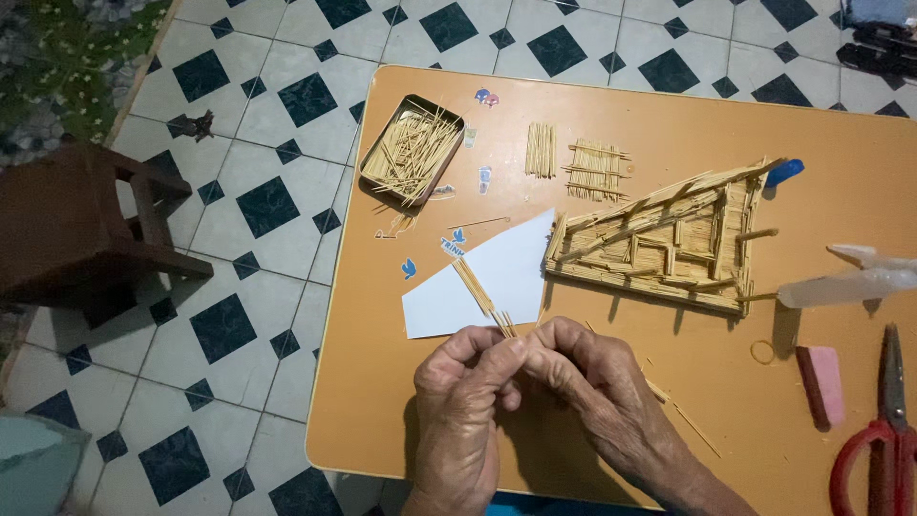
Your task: The person assembles a small wooden craft model using toothpicks, scissors, and glue. They cut toothpicks to size, apply glue, and attach pieces to a partially built triangular frame on a table.
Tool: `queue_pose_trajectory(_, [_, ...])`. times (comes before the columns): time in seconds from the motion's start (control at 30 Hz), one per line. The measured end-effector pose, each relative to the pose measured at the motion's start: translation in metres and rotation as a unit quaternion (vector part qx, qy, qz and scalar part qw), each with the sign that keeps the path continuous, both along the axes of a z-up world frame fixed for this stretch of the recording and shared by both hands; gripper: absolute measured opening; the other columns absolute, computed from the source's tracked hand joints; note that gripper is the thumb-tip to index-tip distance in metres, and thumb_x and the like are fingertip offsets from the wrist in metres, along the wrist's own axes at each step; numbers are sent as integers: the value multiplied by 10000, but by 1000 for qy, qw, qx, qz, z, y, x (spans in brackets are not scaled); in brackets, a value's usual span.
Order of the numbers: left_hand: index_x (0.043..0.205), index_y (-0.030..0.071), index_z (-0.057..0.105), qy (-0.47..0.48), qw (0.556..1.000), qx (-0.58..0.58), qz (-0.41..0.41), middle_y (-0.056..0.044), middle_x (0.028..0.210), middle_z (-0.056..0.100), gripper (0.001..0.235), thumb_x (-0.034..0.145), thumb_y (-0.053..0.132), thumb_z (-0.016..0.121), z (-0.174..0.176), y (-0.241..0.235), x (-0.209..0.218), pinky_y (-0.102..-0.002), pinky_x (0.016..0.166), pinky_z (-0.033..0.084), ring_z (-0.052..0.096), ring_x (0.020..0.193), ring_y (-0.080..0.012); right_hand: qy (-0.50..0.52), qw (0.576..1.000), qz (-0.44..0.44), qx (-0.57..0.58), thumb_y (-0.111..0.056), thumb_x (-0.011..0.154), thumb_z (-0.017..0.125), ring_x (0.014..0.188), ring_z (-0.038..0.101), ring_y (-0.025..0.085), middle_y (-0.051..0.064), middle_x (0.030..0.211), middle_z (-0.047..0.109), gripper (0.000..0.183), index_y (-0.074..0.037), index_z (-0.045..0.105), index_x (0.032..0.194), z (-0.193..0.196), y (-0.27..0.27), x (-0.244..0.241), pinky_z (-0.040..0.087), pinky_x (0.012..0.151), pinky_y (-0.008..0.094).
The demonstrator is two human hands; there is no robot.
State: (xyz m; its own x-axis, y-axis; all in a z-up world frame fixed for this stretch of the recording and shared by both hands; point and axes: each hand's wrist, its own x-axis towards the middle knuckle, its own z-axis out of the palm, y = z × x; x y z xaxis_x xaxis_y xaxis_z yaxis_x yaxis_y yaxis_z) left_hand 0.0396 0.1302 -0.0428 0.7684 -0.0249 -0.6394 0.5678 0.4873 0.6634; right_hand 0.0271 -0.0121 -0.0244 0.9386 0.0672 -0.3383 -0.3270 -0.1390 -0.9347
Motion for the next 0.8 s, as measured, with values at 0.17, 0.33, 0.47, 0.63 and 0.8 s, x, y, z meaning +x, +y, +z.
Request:
queue_pose_trajectory(0.17, [845, -29, 707, 40, 999, 16, 18, -74, 601, 536, 157, 809, 80, 813, 13, 1, 11, -299, 542, 349, 429, 523, -165, 13, 993, -45, 107, -274, 1025, 615, 666, 634, 161, 114, 745, 781, 303, -33, 703, 863, 15, 12, 5, 491, 632, 293])
queue_pose_trajectory(0.33, [874, -27, 736, 59, 996, 65, 22, -68, 647, 542, 181, 816, 122, 820, 8, 1, 14, -290, 553, 339, 415, 537, -168, 37, 987, -67, 142, -218, 983, 692, 622, 554, 159, 133, 772, 775, 245, -19, 707, 842, -4, 8, 1, 463, 584, 287])
queue_pose_trajectory(0.47, [855, -25, 732, 41, 997, 59, 28, -70, 671, 575, 167, 814, 109, 823, 7, -1, 16, -288, 571, 344, 428, 539, -165, 59, 988, -91, 114, -216, 976, 753, 605, 474, 110, 16, 661, 618, 302, -66, 666, 729, -15, 2, -1, 363, 570, 270])
queue_pose_trajectory(0.63, [867, -21, 758, 68, 995, 75, 0, -82, 647, 588, 207, 833, 172, 824, 18, -2, 18, -296, 610, 372, 452, 553, -172, 50, 988, -75, 127, -218, 970, 698, 715, 700, 164, 122, 758, 835, 301, -27, 732, 740, -3, 7, 8, 522, 696, 301])
queue_pose_trajectory(0.8, [1051, -113, 843, 131, 990, 47, 31, -163, 584, 551, 361, 776, 122, 857, 29, -2, 27, -299, 587, 384, 451, 494, -221, 59, 988, -108, 94, -197, 978, 739, 554, 464, 113, 44, 612, 643, 266, -29, 706, 773, -23, 0, 8, 352, 521, 273])
